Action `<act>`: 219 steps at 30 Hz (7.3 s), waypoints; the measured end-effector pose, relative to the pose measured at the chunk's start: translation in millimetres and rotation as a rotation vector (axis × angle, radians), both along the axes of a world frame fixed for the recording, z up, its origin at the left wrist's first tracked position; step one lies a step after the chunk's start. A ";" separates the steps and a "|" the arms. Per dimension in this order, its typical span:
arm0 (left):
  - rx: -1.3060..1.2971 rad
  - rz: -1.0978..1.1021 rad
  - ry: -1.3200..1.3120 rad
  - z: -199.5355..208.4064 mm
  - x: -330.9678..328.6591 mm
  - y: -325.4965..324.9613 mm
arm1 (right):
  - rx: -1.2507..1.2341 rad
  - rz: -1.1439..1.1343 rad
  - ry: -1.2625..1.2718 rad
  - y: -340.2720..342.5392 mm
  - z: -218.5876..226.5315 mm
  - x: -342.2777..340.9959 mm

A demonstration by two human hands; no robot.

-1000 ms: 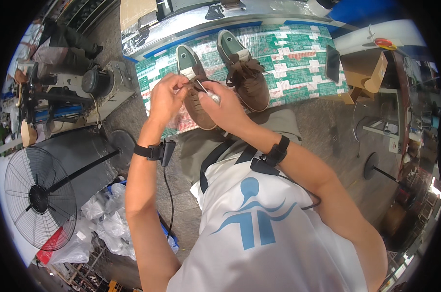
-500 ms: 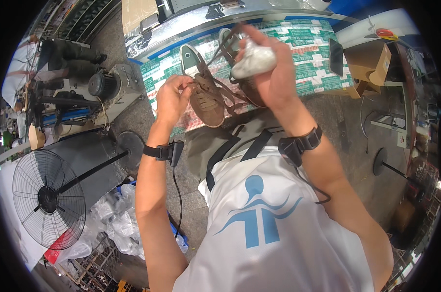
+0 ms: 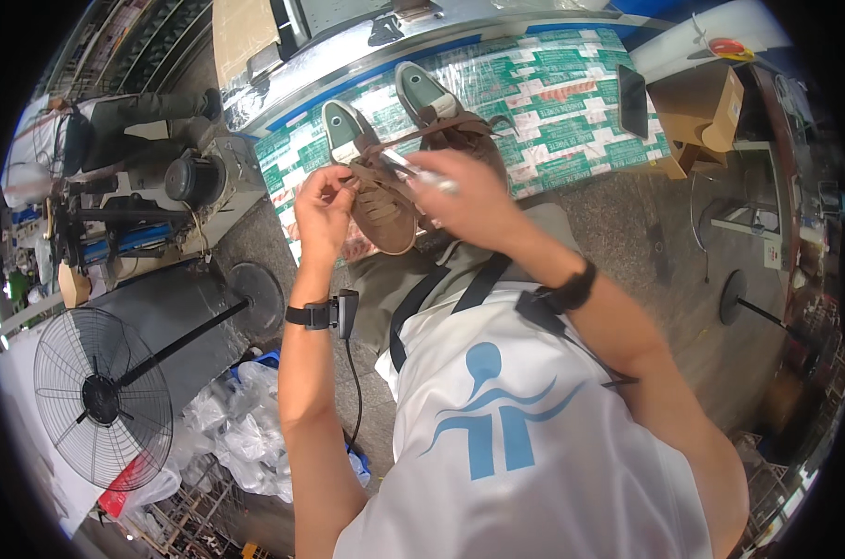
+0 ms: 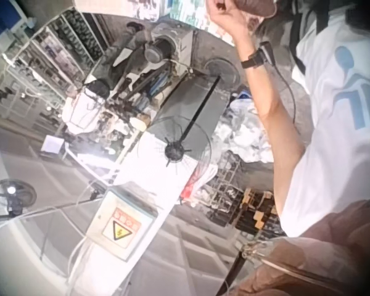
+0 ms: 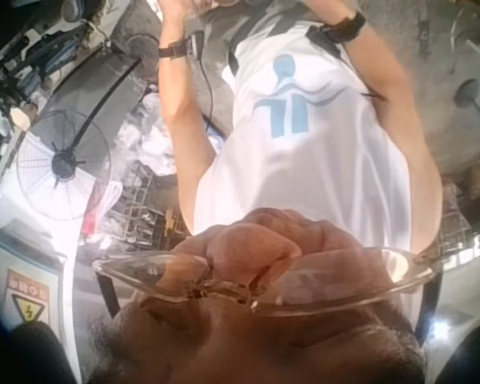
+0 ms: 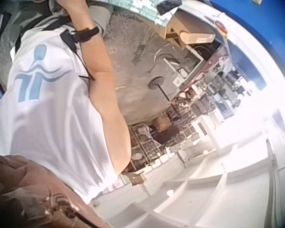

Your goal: The recorder is performing assembly and finishing tasks on a pair of brown shoes, including inserting lasts, lacing, and wiping the surfaces.

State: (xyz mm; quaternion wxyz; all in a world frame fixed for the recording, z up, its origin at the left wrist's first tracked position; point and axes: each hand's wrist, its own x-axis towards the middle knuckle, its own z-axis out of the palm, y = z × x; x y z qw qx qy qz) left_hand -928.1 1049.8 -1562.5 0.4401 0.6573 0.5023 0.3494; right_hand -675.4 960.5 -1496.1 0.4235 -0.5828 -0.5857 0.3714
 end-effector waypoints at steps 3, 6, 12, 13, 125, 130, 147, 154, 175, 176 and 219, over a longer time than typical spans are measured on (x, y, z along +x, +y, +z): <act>0.061 -0.005 0.046 4.2 -0.9 1.8 | -0.050 0.015 0.010 8.5 -14.4 -33.7; -0.002 0.029 0.020 2.2 5.6 2.6 | -0.011 0.014 -0.080 14.5 -21.2 -44.9; -0.027 0.040 0.045 5.9 3.9 -2.1 | 0.054 -0.097 -0.044 4.2 -26.4 -53.3; -0.042 0.044 0.024 5.6 4.8 -1.3 | 0.089 -0.102 -0.077 4.7 -28.2 -52.8; -0.364 0.019 0.206 41.8 27.1 119.2 | 0.324 0.233 -0.424 4.5 1.2 -32.8; -0.385 0.045 0.163 40.2 31.1 118.5 | 0.254 0.187 -0.405 24.0 -13.2 -28.5; -0.454 0.016 0.171 44.1 23.0 121.7 | 0.142 0.290 -0.400 -16.7 2.2 0.0; -0.385 0.050 0.192 34.4 29.9 116.4 | 0.224 0.226 -0.384 27.6 -15.6 -17.4; -0.274 0.052 0.218 28.9 28.0 125.6 | 0.387 0.292 -0.623 43.1 -15.5 -54.6; -0.277 0.052 0.217 29.3 27.3 124.9 | 0.352 0.302 -0.623 43.5 -14.3 -54.3; -0.233 0.243 0.182 18.6 -6.7 47.1 | 0.181 -0.329 -0.812 47.7 -105.9 192.6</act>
